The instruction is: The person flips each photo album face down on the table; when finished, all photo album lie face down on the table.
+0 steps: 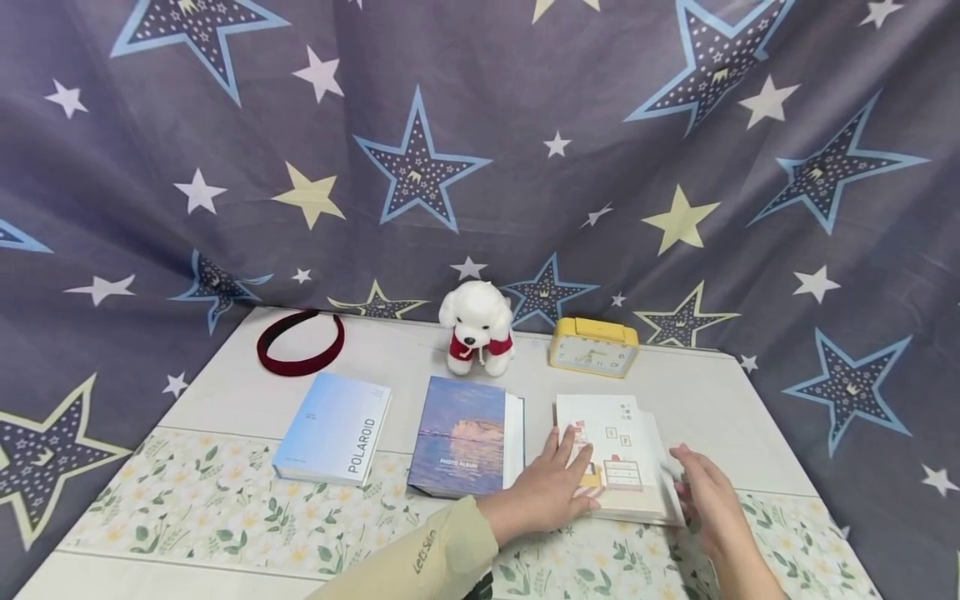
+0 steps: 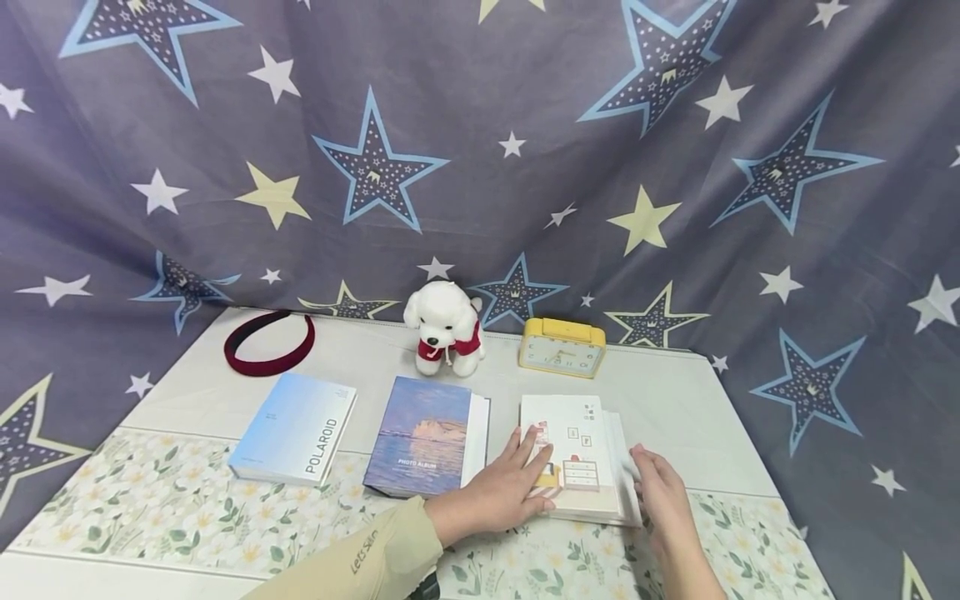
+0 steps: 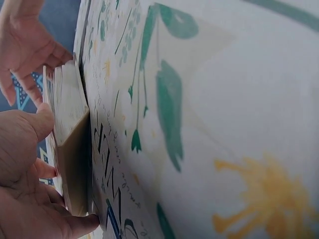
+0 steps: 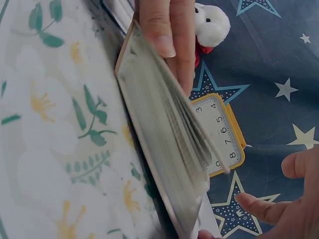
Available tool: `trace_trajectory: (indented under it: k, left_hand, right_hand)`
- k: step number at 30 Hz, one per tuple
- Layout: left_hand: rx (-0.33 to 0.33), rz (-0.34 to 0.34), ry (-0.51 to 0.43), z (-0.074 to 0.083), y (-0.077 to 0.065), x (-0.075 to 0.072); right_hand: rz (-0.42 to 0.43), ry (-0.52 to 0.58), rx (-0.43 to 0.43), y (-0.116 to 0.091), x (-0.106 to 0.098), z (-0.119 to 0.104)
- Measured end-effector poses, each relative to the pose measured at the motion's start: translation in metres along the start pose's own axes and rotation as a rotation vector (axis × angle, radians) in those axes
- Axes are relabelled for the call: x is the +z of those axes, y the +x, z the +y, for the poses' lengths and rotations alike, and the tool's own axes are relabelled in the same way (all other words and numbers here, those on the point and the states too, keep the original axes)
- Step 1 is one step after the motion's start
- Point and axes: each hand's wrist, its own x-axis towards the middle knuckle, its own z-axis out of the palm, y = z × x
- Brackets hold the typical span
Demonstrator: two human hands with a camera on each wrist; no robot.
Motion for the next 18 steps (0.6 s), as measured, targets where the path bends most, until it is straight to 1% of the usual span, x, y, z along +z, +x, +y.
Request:
trace_trajectory:
  k: [1, 3, 7, 9, 11, 14, 15, 18]
  left_hand:
    - [0.004, 0.0, -0.004, -0.001, 0.0, 0.0]
    - [0.009, -0.001, -0.011, -0.002, -0.001, 0.0]
    - [0.013, -0.011, -0.037, -0.004, -0.002, -0.001]
    - [0.006, -0.016, -0.053, -0.005, -0.003, -0.001]
    - [-0.002, -0.019, -0.067, -0.005, -0.003, -0.002]
    - [-0.019, -0.017, -0.08, -0.005, -0.004, -0.004]
    - [-0.024, -0.018, -0.085, -0.005, -0.004, -0.005]
    - [-0.031, -0.021, -0.111, -0.004, -0.005, -0.007]
  right_hand:
    - [0.016, -0.015, 0.005, 0.0, 0.001, 0.0]
    - [-0.003, 0.007, 0.013, -0.001, 0.001, -0.001]
    - [-0.01, 0.01, 0.02, -0.006, 0.001, -0.006]
    - [-0.044, 0.027, 0.006, -0.007, -0.001, -0.008]
    - [-0.057, 0.027, -0.009, -0.007, -0.002, -0.01]
    - [-0.068, 0.028, -0.023, -0.002, -0.002, -0.007]
    - [-0.058, 0.024, -0.025, 0.001, -0.002, -0.003]
    - [-0.04, 0.022, -0.043, 0.017, -0.001, 0.014]
